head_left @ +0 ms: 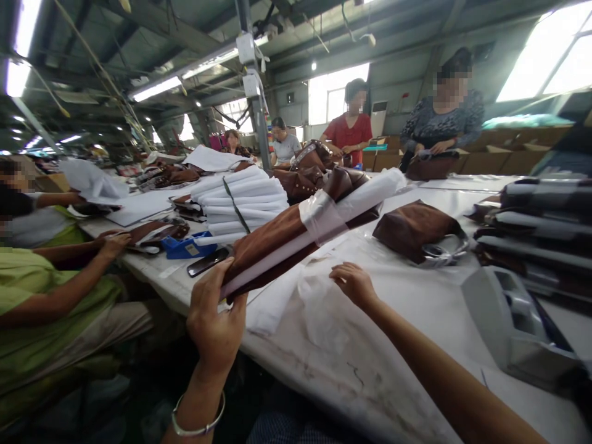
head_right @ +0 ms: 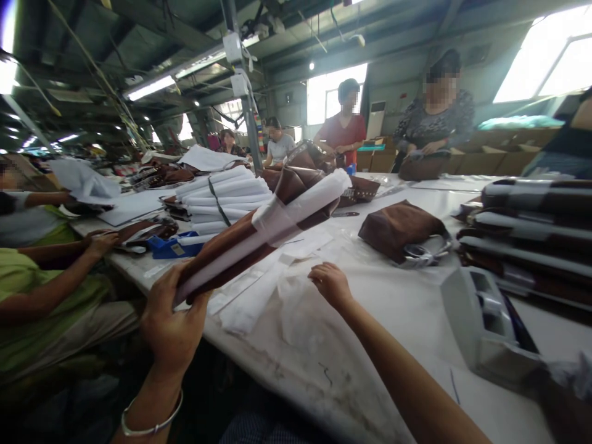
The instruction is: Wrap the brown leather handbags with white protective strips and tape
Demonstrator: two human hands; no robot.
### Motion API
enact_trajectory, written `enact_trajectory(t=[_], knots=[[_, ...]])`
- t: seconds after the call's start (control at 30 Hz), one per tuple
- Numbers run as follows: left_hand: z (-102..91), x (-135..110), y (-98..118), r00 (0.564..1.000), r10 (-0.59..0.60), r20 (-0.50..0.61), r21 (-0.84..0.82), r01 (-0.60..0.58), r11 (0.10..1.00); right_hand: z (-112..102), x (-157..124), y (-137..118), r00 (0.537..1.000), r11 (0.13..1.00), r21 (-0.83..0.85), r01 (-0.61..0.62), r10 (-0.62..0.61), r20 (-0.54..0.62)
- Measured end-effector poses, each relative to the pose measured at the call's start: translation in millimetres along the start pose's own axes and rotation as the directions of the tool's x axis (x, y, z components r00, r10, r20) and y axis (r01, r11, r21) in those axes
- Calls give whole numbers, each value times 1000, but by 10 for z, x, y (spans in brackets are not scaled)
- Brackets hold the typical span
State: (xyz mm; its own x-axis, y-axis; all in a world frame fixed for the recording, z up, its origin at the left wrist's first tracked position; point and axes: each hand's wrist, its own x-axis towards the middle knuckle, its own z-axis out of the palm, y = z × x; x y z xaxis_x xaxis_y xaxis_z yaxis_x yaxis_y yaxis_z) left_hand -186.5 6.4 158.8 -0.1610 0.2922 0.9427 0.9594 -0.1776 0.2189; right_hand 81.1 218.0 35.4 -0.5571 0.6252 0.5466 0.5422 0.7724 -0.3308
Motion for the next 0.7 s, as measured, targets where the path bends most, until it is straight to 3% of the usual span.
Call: enact_trajectory(t=[0.2, 0.37, 0.57, 0.63, 0.7], knots=[[82, -43, 160, 999, 23, 41, -41, -22, 999, -520, -673, 152, 974, 1000, 0, 2, -2, 226], [128, -56, 300, 998, 48, 46, -78, -44, 996, -692, -982, 106, 945, 997, 12, -70, 62, 322], [112, -56, 411, 997, 51, 59, -94, -45, 995, -667, -1202, 181, 944, 986, 7, -168, 159, 289], [103, -52, 433, 996, 55, 65, -95, -49, 994, -701, -1269, 193, 949, 975, -22, -221, 221, 226], [106, -47, 451, 996, 60, 64, -97, -54, 994, -751, -1335, 132, 941, 945, -64, -322, 326, 87]])
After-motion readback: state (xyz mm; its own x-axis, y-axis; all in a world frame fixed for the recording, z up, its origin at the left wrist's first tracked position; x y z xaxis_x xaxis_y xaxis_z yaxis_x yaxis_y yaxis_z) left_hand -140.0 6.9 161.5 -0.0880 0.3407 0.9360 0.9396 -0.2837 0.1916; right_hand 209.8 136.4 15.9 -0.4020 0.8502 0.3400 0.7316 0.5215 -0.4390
